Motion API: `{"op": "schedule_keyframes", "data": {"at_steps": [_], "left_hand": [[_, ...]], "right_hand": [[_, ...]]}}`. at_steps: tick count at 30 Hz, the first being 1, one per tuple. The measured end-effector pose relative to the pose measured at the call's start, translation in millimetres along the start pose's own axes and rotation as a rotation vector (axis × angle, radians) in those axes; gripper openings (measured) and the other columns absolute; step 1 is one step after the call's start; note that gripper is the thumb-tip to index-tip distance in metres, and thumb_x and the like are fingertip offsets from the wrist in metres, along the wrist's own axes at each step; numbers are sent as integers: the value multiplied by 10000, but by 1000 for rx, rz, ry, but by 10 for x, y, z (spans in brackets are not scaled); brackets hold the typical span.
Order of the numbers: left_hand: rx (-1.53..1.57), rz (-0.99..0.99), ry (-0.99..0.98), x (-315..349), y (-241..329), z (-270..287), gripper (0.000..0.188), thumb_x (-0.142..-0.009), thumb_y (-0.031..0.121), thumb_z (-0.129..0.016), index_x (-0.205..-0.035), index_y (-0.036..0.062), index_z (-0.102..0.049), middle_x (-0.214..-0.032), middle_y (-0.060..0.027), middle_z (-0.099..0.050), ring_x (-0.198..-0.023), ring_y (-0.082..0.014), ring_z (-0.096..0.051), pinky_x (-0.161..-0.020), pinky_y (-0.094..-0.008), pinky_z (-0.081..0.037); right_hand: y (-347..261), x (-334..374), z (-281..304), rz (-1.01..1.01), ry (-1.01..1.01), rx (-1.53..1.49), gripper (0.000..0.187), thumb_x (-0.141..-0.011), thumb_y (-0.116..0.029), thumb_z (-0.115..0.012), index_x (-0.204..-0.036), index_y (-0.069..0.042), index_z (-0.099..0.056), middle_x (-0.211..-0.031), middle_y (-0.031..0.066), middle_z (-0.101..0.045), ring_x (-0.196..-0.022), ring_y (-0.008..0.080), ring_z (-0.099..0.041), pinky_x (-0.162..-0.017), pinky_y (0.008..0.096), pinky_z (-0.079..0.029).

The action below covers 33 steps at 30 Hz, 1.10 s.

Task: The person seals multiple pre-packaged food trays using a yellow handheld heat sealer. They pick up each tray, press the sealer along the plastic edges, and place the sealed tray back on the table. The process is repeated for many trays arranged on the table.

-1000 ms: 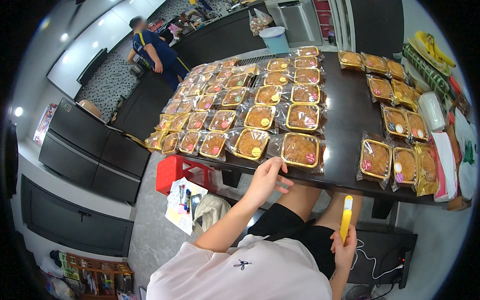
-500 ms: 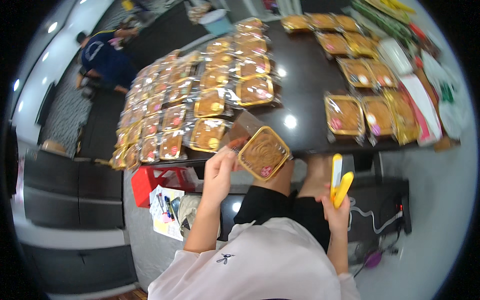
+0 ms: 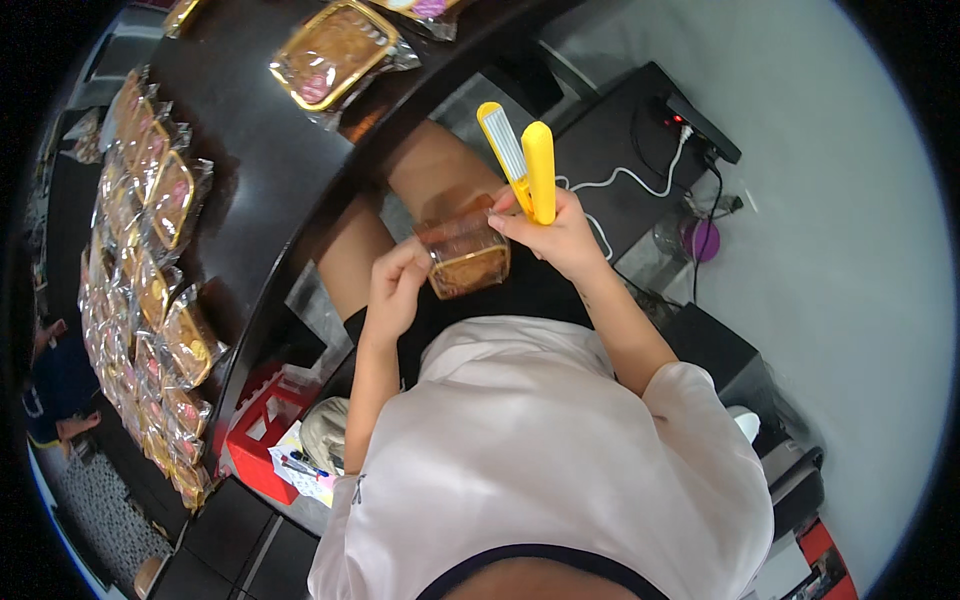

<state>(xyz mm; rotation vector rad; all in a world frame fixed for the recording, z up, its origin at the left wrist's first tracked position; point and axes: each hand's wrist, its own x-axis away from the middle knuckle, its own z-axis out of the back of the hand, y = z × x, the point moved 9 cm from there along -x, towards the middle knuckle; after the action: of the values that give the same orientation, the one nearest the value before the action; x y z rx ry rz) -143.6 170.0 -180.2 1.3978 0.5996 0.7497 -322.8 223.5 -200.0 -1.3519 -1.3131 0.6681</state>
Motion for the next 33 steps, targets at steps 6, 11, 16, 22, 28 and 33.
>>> {"op": "schedule_keyframes", "data": {"at_steps": [6,11,16,22,28,33], "left_hand": [[266,64,89,-65,-372,62,55,-886,29,-489,-837,30,-463,-751,-1,-461,-719,-80,-410,-642,-216,-329],[534,82,255,-77,-145,-6,220,-915,23,-492,-1131,25,-449,-968,-92,-599,-920,-132,-546,-820,-243,-419],[428,124,124,-89,-108,-43,289,-947,80,-489,-1218,-17,-473,-1112,-125,-609,-1046,-156,-555,-924,-275,-415],[410,118,82,-51,-178,-86,248,-951,103,-499,-1150,-35,-549,-1096,-96,-619,-1025,-136,-560,-904,-261,-422],[451,169,158,-56,-224,-161,233,-949,122,-518,-1077,-47,-614,-1075,-84,-632,-999,-125,-569,-893,-250,-424],[464,94,172,-94,-258,-227,235,-904,97,-588,-1099,-31,-622,-1094,-87,-633,-1023,-135,-563,-904,-261,-425]], "right_hand": [[165,-13,44,-13,54,39,159,-765,-122,-741,-857,-41,-640,-665,-28,-576,-448,24,-433,-416,173,-319],[101,-4,-31,35,71,112,133,-770,-102,-727,-851,-38,-644,-651,-33,-571,-458,21,-446,-429,178,-330],[-14,33,-62,154,33,208,143,-777,-96,-713,-882,-37,-637,-657,-34,-572,-461,19,-437,-434,177,-332],[-1,44,61,-17,24,121,181,-787,-106,-706,-928,-26,-627,-728,-15,-594,-456,26,-428,-429,178,-338],[-78,56,116,11,82,142,165,-805,-135,-709,-904,-35,-622,-713,-8,-591,-447,31,-424,-407,174,-306],[129,45,272,-97,80,-121,151,-824,-120,-686,-912,-30,-603,-842,45,-620,-427,33,-406,-388,171,-293]]}}
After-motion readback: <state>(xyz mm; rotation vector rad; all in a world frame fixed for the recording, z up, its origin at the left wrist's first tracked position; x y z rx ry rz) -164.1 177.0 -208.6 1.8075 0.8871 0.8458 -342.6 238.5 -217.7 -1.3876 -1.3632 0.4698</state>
